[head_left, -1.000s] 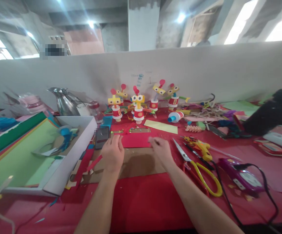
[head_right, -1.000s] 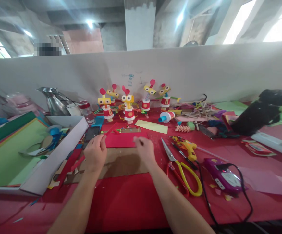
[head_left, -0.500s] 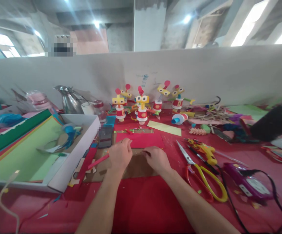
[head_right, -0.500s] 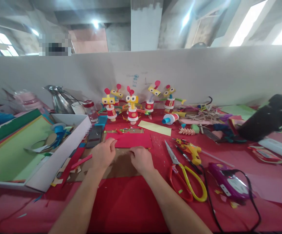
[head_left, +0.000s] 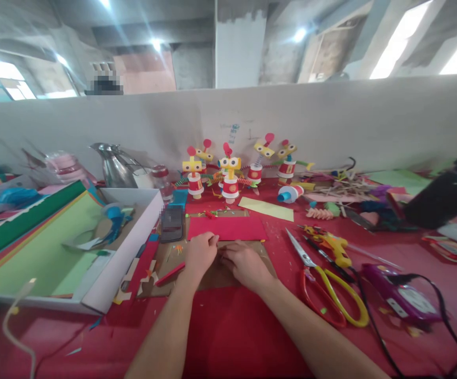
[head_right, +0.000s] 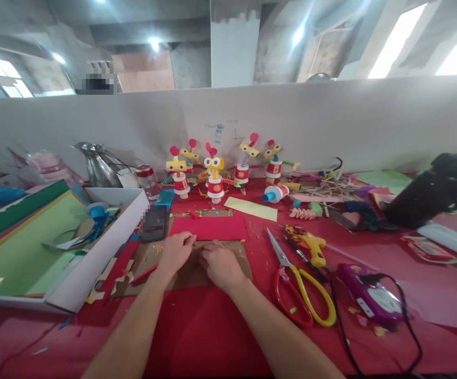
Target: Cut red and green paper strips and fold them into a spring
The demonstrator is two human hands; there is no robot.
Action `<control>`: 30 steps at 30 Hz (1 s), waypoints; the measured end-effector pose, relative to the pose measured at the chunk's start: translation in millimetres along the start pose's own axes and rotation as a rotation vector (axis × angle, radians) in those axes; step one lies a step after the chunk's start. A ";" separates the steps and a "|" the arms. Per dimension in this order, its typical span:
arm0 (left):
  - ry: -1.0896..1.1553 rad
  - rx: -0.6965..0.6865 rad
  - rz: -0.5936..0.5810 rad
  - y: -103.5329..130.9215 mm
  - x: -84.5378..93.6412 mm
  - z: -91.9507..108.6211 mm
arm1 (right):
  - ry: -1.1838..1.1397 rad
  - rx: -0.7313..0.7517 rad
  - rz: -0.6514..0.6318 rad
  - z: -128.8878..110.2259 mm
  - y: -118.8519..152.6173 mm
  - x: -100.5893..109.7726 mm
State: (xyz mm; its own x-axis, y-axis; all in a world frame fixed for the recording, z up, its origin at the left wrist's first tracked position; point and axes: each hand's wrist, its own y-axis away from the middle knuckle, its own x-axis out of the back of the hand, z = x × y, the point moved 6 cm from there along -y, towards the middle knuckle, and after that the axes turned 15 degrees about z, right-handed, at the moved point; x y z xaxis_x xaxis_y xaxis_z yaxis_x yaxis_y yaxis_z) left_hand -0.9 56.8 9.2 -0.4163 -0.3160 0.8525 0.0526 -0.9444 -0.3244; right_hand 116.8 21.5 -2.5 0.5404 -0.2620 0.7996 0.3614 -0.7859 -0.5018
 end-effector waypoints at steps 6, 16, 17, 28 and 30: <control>-0.019 0.038 -0.080 -2.8 -10.5 -6.5 | -0.110 -0.087 0.079 -8.0 -1.2 -6.8; -0.041 0.045 -0.135 0.2 -20.7 -8.4 | -0.029 -0.197 0.042 -3.6 -4.0 -9.5; -0.045 0.045 -0.138 0.9 -20.7 -7.9 | -0.012 -0.219 0.031 -0.8 -3.2 -7.5; -0.091 -0.007 -0.145 3.8 -16.5 -2.9 | 0.223 -0.307 -0.100 12.2 0.4 5.3; -0.103 -0.013 -0.152 3.4 -17.0 -3.0 | 0.189 -0.302 -0.138 11.6 0.2 9.3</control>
State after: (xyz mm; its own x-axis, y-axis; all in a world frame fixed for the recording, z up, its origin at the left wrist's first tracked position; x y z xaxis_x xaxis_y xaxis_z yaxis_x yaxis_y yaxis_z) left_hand 3.7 59.2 -7.6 -0.3230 -0.1781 0.9295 -0.0161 -0.9809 -0.1936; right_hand 130.7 25.4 1.0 0.3426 -0.2185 0.9137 0.1655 -0.9433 -0.2877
